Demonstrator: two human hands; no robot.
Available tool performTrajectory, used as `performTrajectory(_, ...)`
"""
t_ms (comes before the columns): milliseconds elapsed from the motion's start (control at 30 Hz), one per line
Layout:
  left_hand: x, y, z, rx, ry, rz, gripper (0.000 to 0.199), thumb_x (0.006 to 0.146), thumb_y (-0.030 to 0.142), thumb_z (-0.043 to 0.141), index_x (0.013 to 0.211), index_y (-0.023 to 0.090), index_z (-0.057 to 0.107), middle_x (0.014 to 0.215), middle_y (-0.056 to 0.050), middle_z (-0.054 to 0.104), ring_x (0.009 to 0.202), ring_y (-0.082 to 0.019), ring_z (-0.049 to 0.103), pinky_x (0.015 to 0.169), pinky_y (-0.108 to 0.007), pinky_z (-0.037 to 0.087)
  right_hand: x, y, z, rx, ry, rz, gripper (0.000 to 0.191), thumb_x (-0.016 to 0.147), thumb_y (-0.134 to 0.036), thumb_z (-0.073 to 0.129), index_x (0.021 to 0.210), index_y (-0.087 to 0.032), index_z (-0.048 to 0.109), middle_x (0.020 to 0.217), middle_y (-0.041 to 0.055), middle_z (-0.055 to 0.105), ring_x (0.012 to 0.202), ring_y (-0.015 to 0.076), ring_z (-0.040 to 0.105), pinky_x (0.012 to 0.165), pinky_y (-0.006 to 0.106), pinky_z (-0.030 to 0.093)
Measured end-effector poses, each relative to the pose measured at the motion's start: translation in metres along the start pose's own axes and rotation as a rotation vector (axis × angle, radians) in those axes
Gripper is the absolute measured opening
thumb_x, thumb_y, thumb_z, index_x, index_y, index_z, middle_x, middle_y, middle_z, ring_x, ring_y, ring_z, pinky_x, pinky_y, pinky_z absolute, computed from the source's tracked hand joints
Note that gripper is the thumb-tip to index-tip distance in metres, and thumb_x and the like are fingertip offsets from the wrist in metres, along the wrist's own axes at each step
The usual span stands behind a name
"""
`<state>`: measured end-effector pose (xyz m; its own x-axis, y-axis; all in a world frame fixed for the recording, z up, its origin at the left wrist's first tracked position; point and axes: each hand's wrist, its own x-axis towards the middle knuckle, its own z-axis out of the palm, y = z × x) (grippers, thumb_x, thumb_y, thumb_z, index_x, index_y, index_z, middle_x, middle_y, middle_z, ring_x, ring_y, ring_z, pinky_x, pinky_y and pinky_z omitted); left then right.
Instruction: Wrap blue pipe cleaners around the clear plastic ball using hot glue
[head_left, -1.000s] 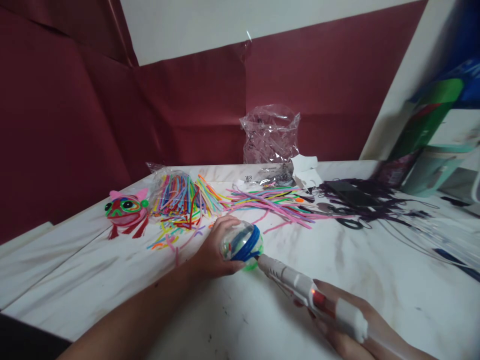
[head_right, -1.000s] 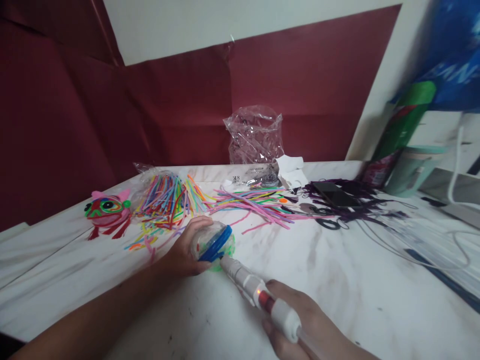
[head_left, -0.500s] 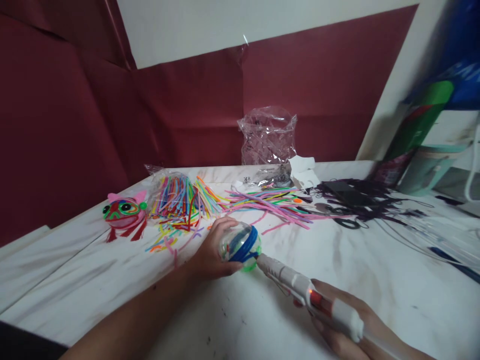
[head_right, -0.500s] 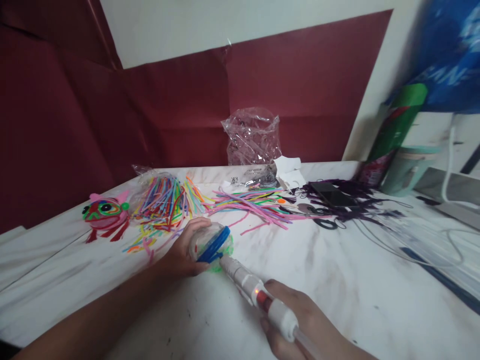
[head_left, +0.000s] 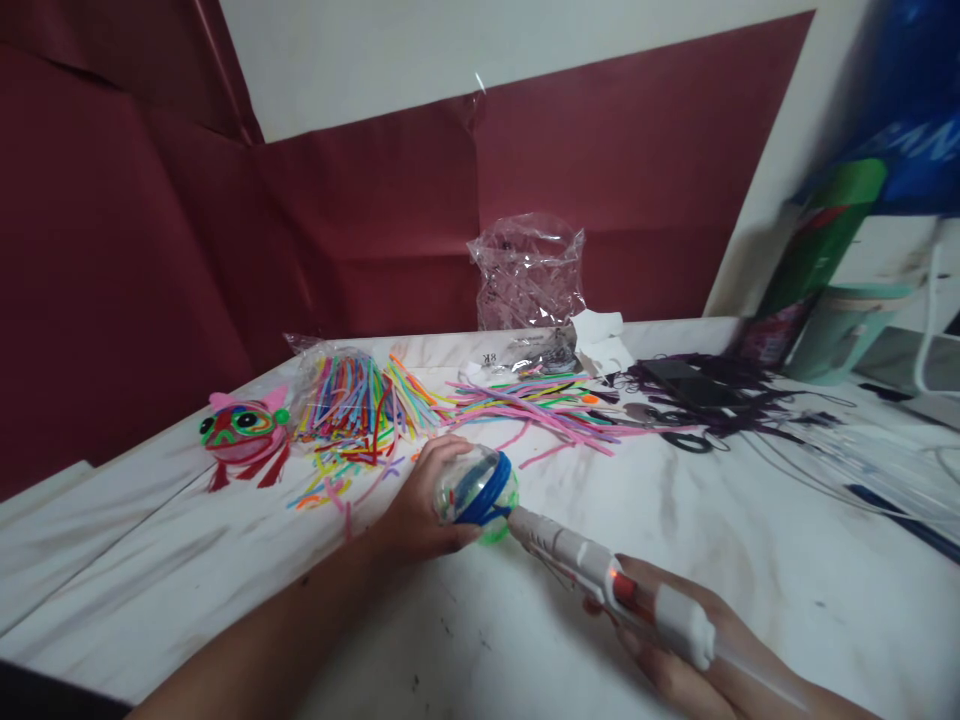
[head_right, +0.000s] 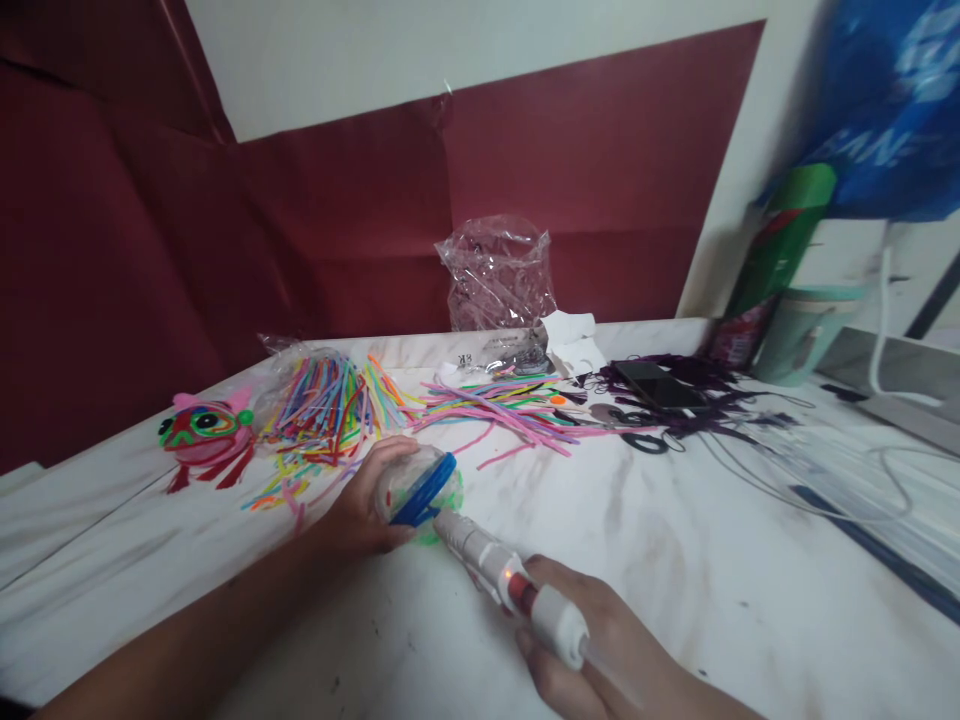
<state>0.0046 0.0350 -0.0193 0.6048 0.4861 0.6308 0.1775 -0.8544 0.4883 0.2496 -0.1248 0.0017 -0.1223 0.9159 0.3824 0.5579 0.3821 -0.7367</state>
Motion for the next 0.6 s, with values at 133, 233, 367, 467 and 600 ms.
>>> performTrajectory(133,-0.0005,-0.0008,0.0001,0.01,0.0,-0.02,0.073,0.065,0.053,0.069,0.126,0.023,0.041,0.123,-0.013,0.043,0.121,-0.034,0.04,0.103,-0.052,0.031,0.0022,0.0019,-0.001,0.056,-0.067,0.009,0.018,0.079,-0.039,0.053,0.079,-0.026,0.065,0.07,0.0036,0.069,0.061,0.0208,0.066,0.059,0.028,0.059)
performTrajectory(233,-0.0005,-0.0001,-0.0004,0.008,0.005,-0.029,0.073,0.066,0.053,0.069,0.126,0.023,0.041,0.124,-0.013,0.044,0.121,-0.033,0.041,0.103,-0.052,0.032,0.0013,0.0026,0.0002,0.063,-0.016,0.038,0.017,0.081,-0.037,0.051,0.082,-0.026,0.064,0.073,0.004,0.07,0.063,0.0214,0.067,0.059,0.028,0.059)
performTrajectory(367,0.0003,0.0017,-0.0017,0.001,0.003,-0.011,0.071,0.067,0.053,0.068,0.126,0.023,0.042,0.124,-0.013,0.044,0.121,-0.032,0.041,0.103,-0.052,0.032,0.0004,0.0021,0.0,0.04,-0.021,0.038,0.017,0.082,-0.037,0.049,0.08,-0.027,0.063,0.069,0.0042,0.069,0.059,0.0214,0.065,0.056,0.028,0.059)
performTrajectory(467,0.0009,0.0021,-0.0023,-0.005,-0.002,-0.012,0.071,0.067,0.052,0.069,0.126,0.024,0.042,0.124,-0.013,0.045,0.121,-0.032,0.042,0.103,-0.051,0.033,0.0015,0.0002,-0.0011,0.061,-0.068,0.026,0.016,0.08,-0.037,0.052,0.079,-0.027,0.063,0.07,0.004,0.069,0.06,0.0209,0.065,0.058,0.028,0.059)
performTrajectory(600,0.0009,0.0006,-0.0026,-0.014,-0.003,-0.016,0.073,0.066,0.053,0.07,0.126,0.024,0.042,0.124,-0.012,0.044,0.121,-0.033,0.041,0.103,-0.052,0.033,0.0034,0.0031,-0.0008,0.087,-0.071,0.031,0.016,0.081,-0.037,0.051,0.082,-0.026,0.063,0.073,0.0046,0.07,0.061,0.0209,0.065,0.058,0.028,0.059)
